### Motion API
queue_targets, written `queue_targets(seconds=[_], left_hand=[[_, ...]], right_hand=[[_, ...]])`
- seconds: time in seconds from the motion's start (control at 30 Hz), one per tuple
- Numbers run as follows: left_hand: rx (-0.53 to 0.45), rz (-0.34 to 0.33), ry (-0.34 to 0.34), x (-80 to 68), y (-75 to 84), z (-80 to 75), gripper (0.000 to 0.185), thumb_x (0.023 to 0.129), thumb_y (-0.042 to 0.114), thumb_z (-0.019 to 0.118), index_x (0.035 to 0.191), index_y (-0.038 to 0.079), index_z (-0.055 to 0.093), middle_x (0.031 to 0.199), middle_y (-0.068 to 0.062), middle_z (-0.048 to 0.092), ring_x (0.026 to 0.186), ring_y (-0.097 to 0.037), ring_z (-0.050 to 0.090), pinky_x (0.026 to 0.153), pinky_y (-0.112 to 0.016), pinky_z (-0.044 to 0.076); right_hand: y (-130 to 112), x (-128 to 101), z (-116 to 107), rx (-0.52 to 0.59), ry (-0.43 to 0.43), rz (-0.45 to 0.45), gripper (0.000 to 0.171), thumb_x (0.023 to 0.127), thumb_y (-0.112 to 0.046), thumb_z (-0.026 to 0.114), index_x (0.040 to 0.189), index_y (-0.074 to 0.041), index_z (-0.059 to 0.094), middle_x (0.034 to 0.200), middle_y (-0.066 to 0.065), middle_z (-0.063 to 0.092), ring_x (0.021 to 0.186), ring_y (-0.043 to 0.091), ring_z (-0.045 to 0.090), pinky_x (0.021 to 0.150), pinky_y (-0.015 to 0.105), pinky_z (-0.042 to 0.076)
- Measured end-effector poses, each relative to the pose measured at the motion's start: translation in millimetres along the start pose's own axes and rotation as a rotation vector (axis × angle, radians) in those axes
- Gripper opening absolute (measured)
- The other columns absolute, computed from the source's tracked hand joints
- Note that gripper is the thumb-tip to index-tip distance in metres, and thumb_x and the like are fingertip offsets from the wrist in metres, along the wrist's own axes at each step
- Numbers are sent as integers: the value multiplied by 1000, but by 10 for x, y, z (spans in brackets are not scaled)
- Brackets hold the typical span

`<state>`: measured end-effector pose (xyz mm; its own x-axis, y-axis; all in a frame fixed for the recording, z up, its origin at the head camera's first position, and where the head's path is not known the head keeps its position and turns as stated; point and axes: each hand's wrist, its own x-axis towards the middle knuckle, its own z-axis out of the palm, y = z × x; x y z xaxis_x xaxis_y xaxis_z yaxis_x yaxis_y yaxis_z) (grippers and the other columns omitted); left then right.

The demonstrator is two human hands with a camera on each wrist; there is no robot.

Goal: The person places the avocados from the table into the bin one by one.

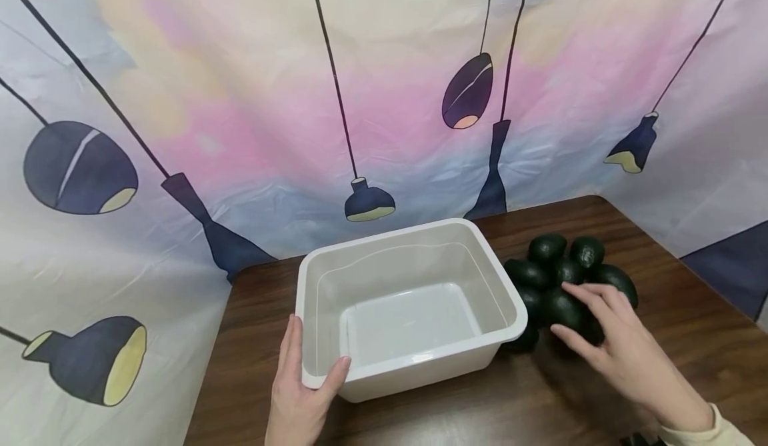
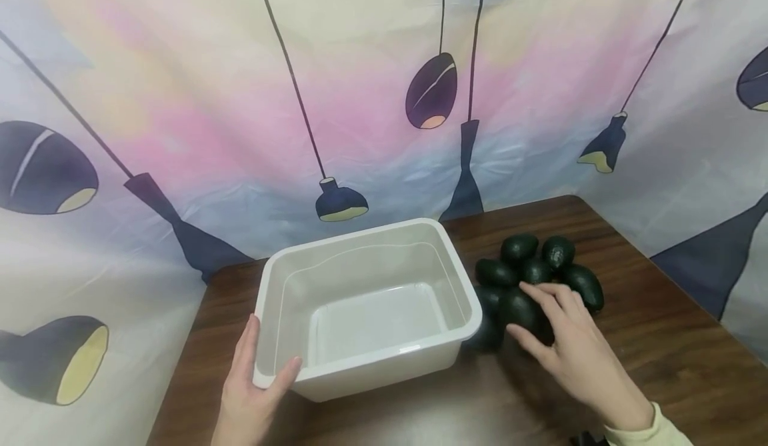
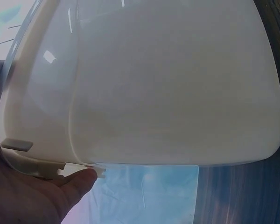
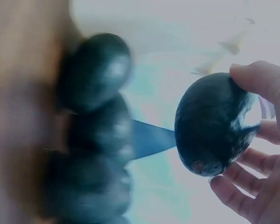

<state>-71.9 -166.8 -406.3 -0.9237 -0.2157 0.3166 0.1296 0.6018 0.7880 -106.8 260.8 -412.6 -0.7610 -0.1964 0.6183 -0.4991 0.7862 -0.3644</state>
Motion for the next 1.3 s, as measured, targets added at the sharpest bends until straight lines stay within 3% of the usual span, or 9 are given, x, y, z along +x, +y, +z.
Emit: queue_targets(seconds=[0.13,0.27,0.5,0.73,0.93,1.3], left_hand=[[-10,-8,0,0,5,-8,94,81,29,81,155,12,26,158,-9,25,139,-35,30,104,-14,23],[-18,3,3,1,0,-8,94,81,28,81,155,11,25,156,-9,27,137,-31,34,99,-5,21],[20,-38,-16,5,27,-31,94,82,34,79,156,15,23,156,-9,29,134,-29,37,105,-29,32],[-4,-17,-22,3,29,-30,94,83,32,79,155,12,23,152,-8,36,130,-27,43,96,-3,23],[-5,-10,-21,4,22,-25,94,83,32,79,155,10,22,149,-8,39,127,-27,46,94,-2,24],[-22,7,-1,2,6,-8,93,82,28,80,155,9,24,146,-9,42,123,-26,48,93,-2,26]], right_hand=[[-92,192,-127,52,30,33,78,72,-6,85,142,-10,50,125,12,48,107,14,45,86,6,29],[-197,347,-213,93,65,8,80,71,-6,86,142,-11,50,128,13,48,113,14,45,90,5,29],[-374,552,-228,126,49,-65,80,71,-7,86,142,-10,50,130,9,49,111,13,48,88,8,35],[-482,690,-152,157,81,-177,74,74,-20,86,139,-8,54,128,10,52,108,14,51,85,9,38],[-565,771,-85,188,65,-237,67,83,-34,79,139,-7,54,127,11,53,107,17,53,88,10,38],[-679,821,31,206,19,-265,67,80,-26,81,139,-10,54,128,5,53,110,17,53,92,12,38]])
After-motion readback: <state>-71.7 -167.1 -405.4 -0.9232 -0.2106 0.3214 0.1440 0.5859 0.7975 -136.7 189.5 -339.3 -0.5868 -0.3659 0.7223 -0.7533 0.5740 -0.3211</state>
